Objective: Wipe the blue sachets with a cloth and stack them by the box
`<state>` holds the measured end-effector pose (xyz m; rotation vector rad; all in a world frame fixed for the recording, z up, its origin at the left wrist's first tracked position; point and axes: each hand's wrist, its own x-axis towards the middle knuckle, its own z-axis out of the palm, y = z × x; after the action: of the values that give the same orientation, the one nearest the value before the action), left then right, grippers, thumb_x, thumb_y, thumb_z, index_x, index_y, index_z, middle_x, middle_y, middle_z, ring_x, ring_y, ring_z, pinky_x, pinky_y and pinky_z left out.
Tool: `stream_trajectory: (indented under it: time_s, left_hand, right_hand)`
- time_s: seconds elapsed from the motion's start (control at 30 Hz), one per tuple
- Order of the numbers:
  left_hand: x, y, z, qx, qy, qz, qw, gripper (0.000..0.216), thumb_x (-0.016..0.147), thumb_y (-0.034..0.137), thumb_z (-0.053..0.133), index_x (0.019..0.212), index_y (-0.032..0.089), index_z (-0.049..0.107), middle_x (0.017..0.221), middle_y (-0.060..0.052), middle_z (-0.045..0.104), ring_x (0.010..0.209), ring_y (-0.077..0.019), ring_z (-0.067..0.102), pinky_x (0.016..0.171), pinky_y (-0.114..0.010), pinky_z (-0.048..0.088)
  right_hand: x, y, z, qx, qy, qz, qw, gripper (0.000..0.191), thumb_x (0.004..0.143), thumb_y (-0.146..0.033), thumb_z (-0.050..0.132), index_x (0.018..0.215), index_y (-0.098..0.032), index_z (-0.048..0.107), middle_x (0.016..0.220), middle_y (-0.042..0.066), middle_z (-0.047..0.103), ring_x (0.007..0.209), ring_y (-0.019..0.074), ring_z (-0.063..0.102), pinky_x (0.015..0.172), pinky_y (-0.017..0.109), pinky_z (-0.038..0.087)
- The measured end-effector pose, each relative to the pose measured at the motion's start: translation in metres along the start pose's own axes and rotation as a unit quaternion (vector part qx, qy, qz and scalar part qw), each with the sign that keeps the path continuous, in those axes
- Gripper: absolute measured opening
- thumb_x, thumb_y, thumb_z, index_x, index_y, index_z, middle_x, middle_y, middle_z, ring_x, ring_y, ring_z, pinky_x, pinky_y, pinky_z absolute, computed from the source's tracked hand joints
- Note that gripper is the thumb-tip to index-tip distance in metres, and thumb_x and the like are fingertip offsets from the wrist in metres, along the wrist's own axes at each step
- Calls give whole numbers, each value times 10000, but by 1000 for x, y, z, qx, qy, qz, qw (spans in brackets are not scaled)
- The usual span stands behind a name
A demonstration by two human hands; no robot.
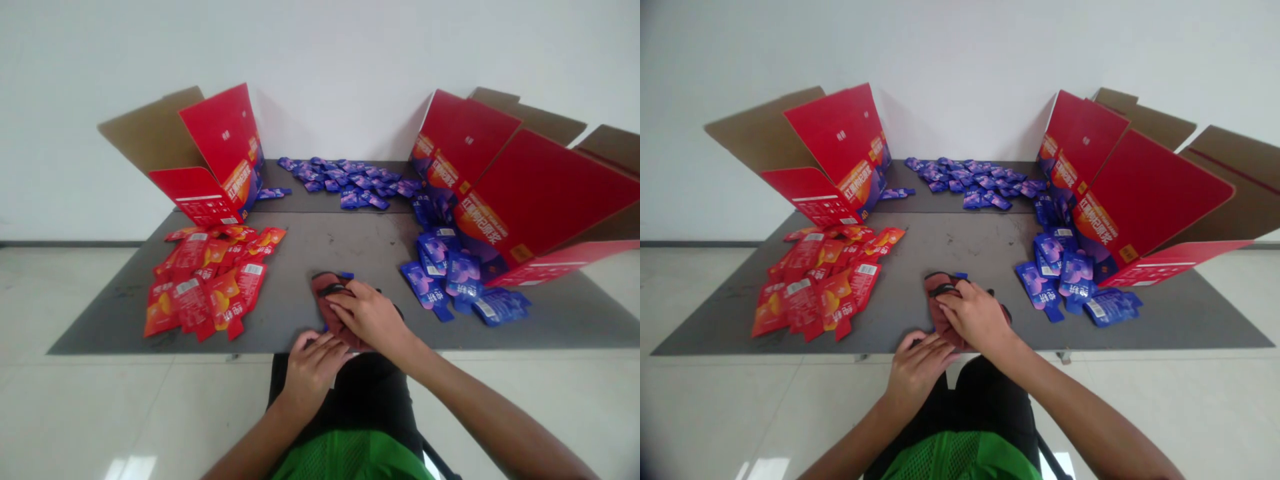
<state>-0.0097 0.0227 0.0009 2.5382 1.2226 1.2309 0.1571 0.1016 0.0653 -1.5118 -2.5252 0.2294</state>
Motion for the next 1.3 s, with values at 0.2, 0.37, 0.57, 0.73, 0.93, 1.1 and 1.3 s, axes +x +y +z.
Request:
stream_trajectory:
  time_s: [0.2, 0.37, 0.57, 0.73, 0.93, 1.1, 1.3]
  left_hand:
    - [-3, -2, 3, 12, 3, 15, 1000, 180, 1046, 240, 600, 1189, 195, 699, 1203, -48, 774, 1109, -198, 740, 887, -370, 485]
    - [-6, -2, 5, 16, 2, -7, 1000, 210, 1053, 209, 569, 938, 213, 746, 864, -8, 797, 849, -170, 756, 849, -360, 478]
    - [-6, -1, 4, 18, -14, 3, 1000, 176, 1058, 253, 572, 1129, 204, 726, 1064, -46, 805, 1031, -204, 755, 892, -367, 489]
    - [-1, 0, -5, 16, -34, 10, 999, 232, 1084, 301, 517, 1168, 211, 714, 1185, -49, 780, 1127, -212, 732, 905, -373, 483]
    - [45, -14, -20, -12, -40, -53, 998, 226, 1079, 337, 527, 1137, 219, 711, 1023, -27, 802, 876, -183, 751, 882, -380, 462]
    - [96, -32, 2, 89, -97, -165, 978, 432, 984, 431, 664, 1319, 157, 648, 1140, -129, 738, 1062, -299, 674, 927, -431, 494]
    - [115, -40, 29, -2, -206, -237, 950, 514, 825, 365, 836, 1250, 112, 697, 1185, -201, 665, 1116, -372, 635, 980, -479, 498]
  right_hand:
    - [53, 26, -28, -45, 23, 68, 996, 323, 1067, -380, 478, 1262, -316, 728, 1141, 89, 672, 1059, 232, 639, 861, 315, 492]
    - [-7, -11, -24, -9, 18, -16, 1000, 287, 1061, -343, 497, 1241, -334, 720, 1081, 63, 670, 1000, 210, 631, 834, 298, 494]
    - [15, 11, 5, -5, 19, 35, 999, 289, 1054, -384, 512, 1246, -354, 726, 1111, 63, 682, 1020, 213, 649, 848, 302, 507]
    - [50, 42, -21, -4, 84, 84, 993, 321, 1061, -372, 494, 1262, -300, 733, 1116, 94, 685, 1042, 233, 659, 903, 329, 513]
    - [-24, 24, -32, 180, 272, 69, 943, 343, 1060, -386, 512, 1353, -322, 678, 1136, 65, 683, 1057, 211, 662, 950, 342, 530]
    - [-77, 18, -2, 256, 319, 123, 904, 308, 1026, -351, 590, 1313, -355, 701, 1135, 34, 696, 1050, 193, 664, 913, 316, 541]
    - [-100, 19, 25, 313, 333, 153, 876, 289, 1015, -355, 598, 1274, -345, 725, 1115, 34, 707, 1024, 191, 678, 895, 314, 555]
